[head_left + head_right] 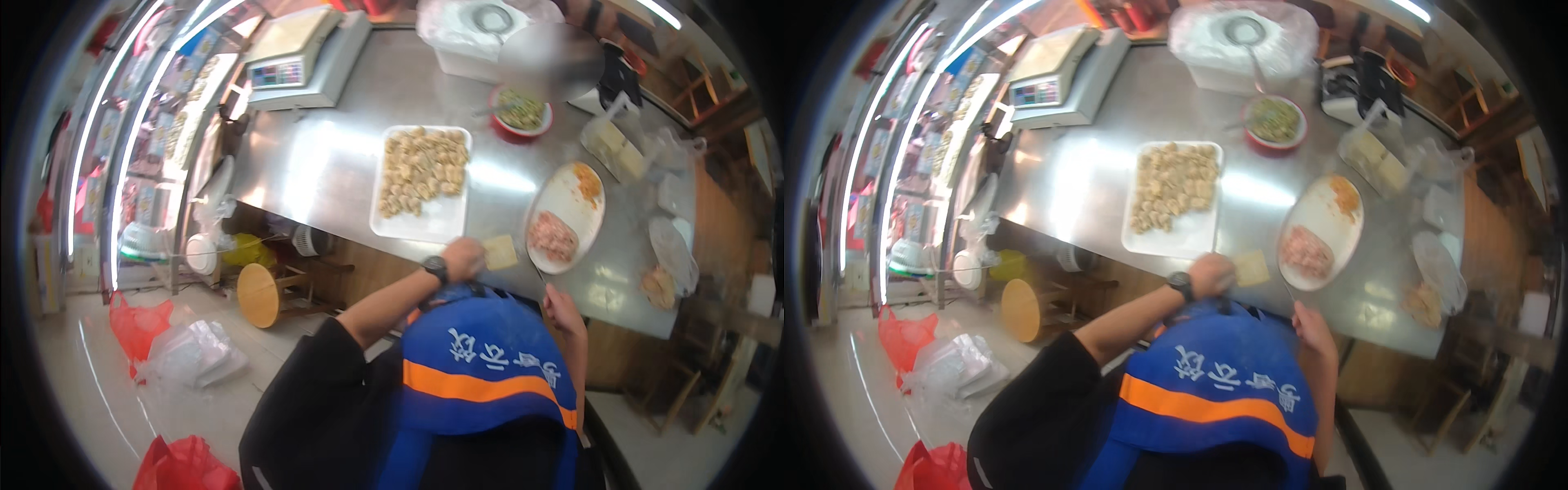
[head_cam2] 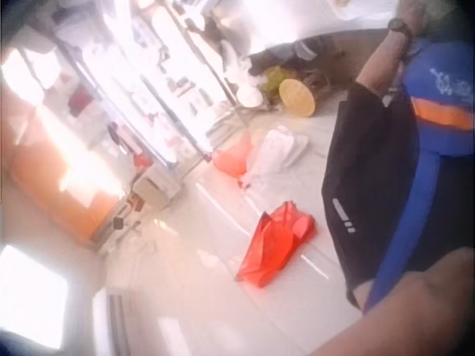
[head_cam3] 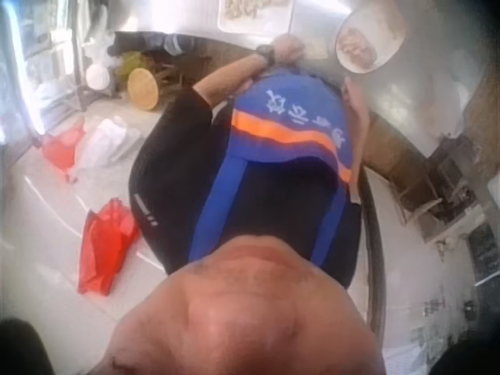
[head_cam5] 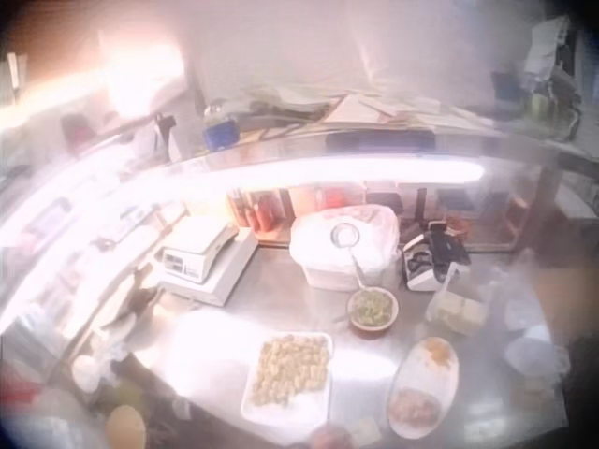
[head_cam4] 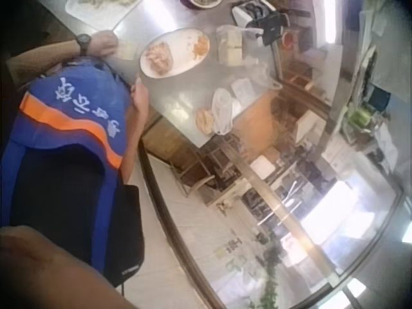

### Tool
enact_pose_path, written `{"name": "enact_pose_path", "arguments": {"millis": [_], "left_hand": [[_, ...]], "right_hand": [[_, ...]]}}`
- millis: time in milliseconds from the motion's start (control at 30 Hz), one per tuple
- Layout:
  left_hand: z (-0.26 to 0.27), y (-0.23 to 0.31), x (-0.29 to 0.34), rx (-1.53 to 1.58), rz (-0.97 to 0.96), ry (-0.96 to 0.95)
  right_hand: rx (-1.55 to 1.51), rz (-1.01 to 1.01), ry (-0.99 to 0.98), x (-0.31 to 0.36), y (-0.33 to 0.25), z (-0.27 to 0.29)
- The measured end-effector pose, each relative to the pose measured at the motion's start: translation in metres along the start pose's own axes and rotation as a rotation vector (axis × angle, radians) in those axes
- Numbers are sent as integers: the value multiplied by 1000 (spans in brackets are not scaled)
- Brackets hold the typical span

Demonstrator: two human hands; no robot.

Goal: The person scoops meat filling onto square dough wrappers, folds them into dumplings, and places them on a tray. The process is continuous and repetitive, with the person working at a stainless steel counter in a commercial kitchen setting.

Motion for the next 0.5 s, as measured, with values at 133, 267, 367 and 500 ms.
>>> {"name": "enact_pose_path", "arguments": {"millis": [133, 267, 367, 500], "left_hand": [[-34, 1, -56, -237, -17, -267], [-47, -4, -67, -322, 48, -399], [-60, -7, -72, -330, 96, -434], [-38, 0, -74, -241, 158, -499]], "right_hand": [[-78, 1, 41, -9, 16, 10], [-167, 80, 32, -18, 28, 17], [-168, 43, 39, -11, 18, 14], [-191, 25, 47, -6, 13, 9]]}}
Point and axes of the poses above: each hand's wrist, its own x-axis away from the middle knuckle, its own z-axis out of the back of the hand, y = z × x, the point moved 1 cm from there along -x, towards the middle knuckle, and after that the axes turned 15 degrees about -y, right-handed, at the moved point
